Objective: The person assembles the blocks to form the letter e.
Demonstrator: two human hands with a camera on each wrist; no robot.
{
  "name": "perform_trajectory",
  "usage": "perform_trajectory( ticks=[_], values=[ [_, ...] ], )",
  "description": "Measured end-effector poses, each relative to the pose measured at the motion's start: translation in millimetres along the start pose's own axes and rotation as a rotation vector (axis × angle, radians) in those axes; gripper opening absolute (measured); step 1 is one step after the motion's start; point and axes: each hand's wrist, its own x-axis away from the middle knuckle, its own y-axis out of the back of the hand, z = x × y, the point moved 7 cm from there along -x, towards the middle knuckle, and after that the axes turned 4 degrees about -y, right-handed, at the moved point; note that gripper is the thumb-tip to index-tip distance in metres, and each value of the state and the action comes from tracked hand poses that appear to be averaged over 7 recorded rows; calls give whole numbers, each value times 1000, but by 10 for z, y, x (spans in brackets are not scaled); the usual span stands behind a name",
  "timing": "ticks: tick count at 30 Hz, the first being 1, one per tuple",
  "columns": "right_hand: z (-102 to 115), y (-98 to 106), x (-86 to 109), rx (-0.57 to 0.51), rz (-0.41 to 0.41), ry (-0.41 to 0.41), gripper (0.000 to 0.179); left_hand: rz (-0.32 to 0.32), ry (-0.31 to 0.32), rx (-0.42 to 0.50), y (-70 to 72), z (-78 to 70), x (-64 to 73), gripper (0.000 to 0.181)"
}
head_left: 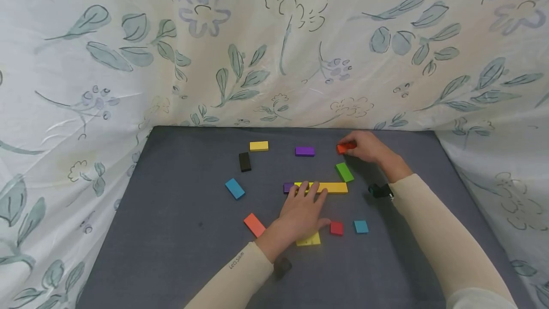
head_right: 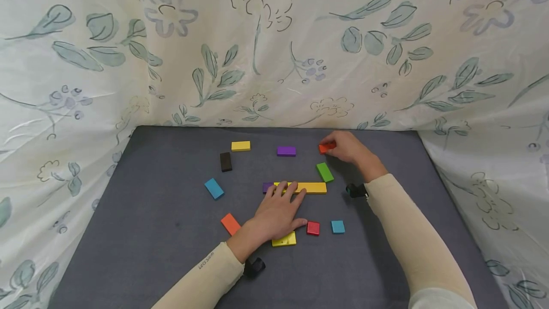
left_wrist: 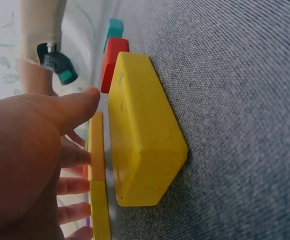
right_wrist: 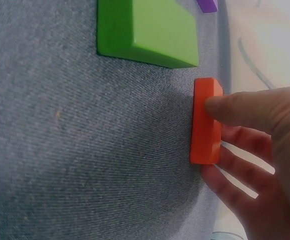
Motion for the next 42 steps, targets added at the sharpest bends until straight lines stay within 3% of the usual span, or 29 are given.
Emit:
perform_trajectory(
  ticks=[19, 42],
  values=[
    [-40, -59, 8, -90, 6, -140, 39, -2, -5, 18, -22, -1, -13, 82],
    [276, 73, 48, -126, -32, -73, 35, 1, -19, -7, -19, 28, -2, 83]
  ],
)
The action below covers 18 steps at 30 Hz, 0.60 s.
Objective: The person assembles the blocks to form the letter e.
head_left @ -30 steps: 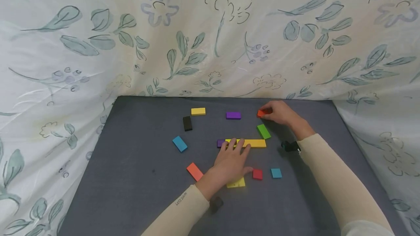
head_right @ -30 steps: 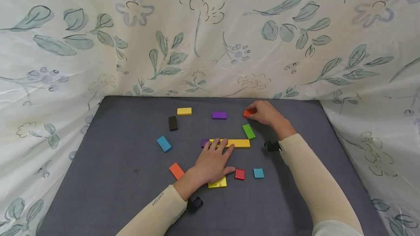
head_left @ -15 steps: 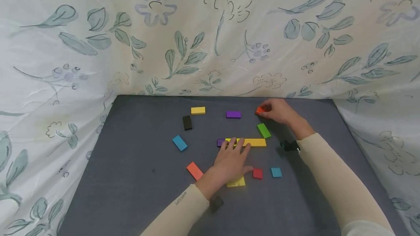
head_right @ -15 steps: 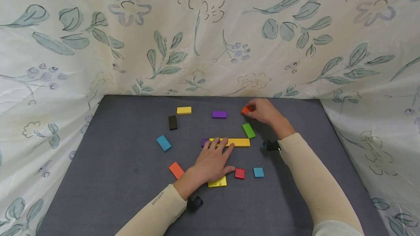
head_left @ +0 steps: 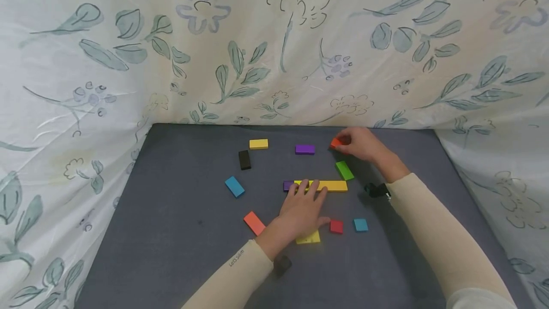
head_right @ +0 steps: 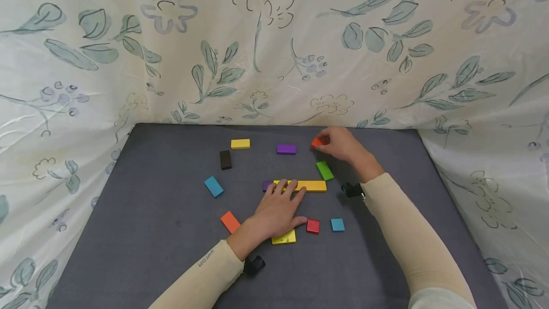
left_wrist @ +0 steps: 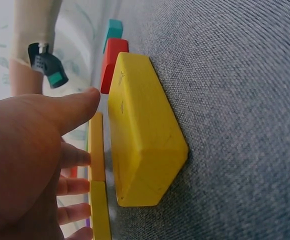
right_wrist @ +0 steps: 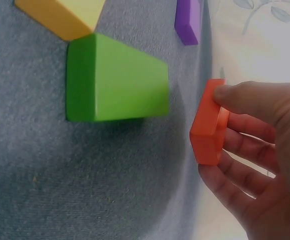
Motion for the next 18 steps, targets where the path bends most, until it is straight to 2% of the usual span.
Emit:
perform_trajectory(
  ticks=[9, 18],
  values=[
    [109, -7, -13, 17, -3, 43, 35, 11, -1, -2, 9, 8, -4, 82],
    [167, -50, 20, -16, 29, 14, 35, 10, -4, 9, 50, 5, 14, 82]
  ],
)
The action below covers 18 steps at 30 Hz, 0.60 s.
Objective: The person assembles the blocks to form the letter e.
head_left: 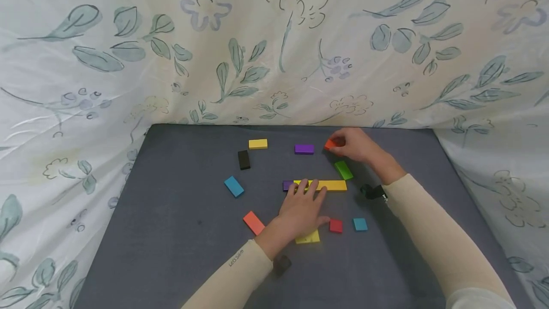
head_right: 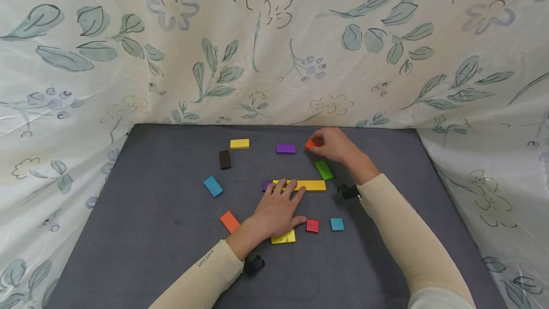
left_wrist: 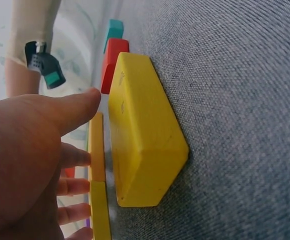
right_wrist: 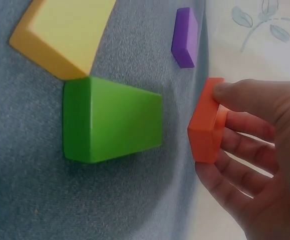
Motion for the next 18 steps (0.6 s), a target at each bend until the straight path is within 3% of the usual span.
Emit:
perform_trajectory(
  ticks=[18],
  values=[
    [82, -123, 3, 29, 15, 18, 38, -3, 7, -5, -20, -2, -16, 82]
  ],
)
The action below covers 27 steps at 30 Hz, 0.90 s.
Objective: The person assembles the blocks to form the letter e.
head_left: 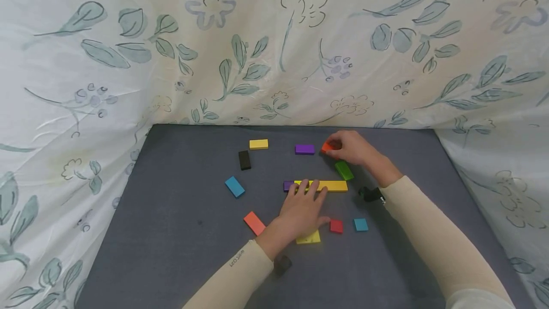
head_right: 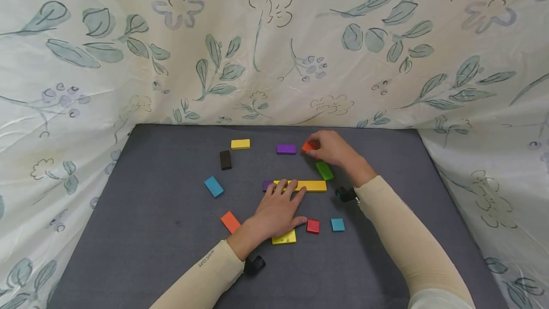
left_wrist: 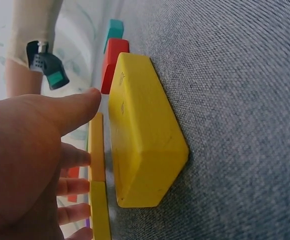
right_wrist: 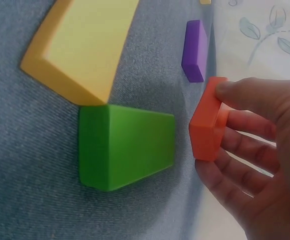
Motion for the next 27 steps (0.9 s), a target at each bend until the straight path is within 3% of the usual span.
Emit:
perform_trajectory(
  ticks=[27],
  values=[
    [4, -206, -24, -8, 32, 15, 32, 19, 2, 17, -18, 7, 6, 83]
  ],
)
